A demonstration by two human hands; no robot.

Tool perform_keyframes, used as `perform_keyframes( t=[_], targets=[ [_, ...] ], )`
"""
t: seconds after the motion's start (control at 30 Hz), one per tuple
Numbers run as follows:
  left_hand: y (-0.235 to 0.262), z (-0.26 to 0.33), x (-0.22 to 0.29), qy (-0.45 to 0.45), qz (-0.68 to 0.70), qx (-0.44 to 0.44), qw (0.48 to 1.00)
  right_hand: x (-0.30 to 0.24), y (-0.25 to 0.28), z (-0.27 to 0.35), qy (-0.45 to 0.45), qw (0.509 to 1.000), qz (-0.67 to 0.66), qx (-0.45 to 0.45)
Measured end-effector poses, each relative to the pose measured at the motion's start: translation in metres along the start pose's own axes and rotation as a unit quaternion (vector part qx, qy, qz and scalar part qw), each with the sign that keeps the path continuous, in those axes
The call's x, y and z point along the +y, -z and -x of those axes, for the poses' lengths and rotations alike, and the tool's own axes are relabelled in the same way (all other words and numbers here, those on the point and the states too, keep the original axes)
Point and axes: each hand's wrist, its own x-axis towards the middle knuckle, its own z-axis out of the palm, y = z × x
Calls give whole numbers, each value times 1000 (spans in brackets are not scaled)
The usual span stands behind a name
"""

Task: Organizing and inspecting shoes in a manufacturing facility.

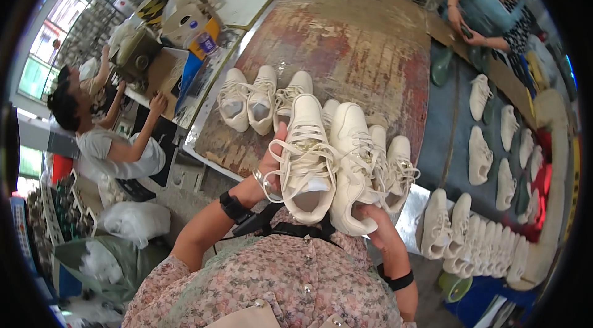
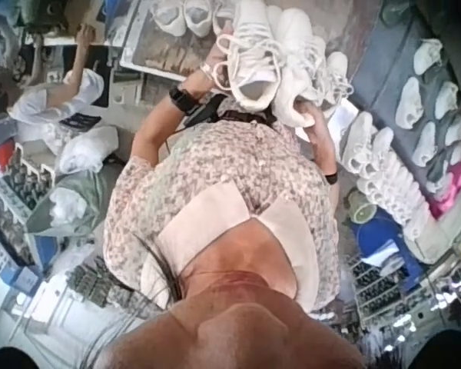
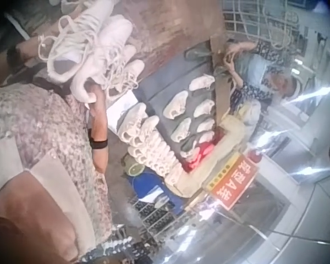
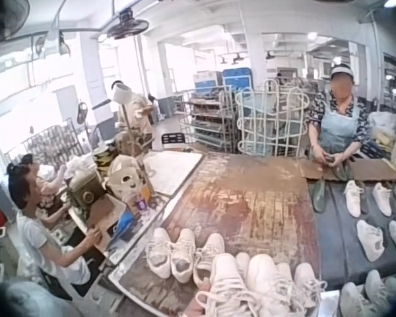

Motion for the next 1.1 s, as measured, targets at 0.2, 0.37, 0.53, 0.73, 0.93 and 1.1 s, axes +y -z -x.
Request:
perform_keyframes(
  t=[0.2, 0.37, 0.53, 0.73, 0.93, 1.1],
  targets=[
    [31, 14, -38, -64, -139, 40, 987, -5, 1, 8, -25, 999, 2, 21],
    [53, -17, -46, -7, -234, 6, 972, -8, 19, 26, -16, 998, 35, 56],
    [20, -34, -48, 81, -184, 8, 979, -8, 20, 41, 12, 993, 9, 115],
    [18, -28, -45, -1, -427, 27, 904, 17, 29, 52, -13, 989, -18, 144],
    [9, -43, -45, 25, -427, 16, 904, 21, 16, 54, -5, 986, -86, 145],
    [-2, -27, -43, 70, -447, -11, 892, 16, 7, 59, 49, 986, -44, 150]
  ],
)
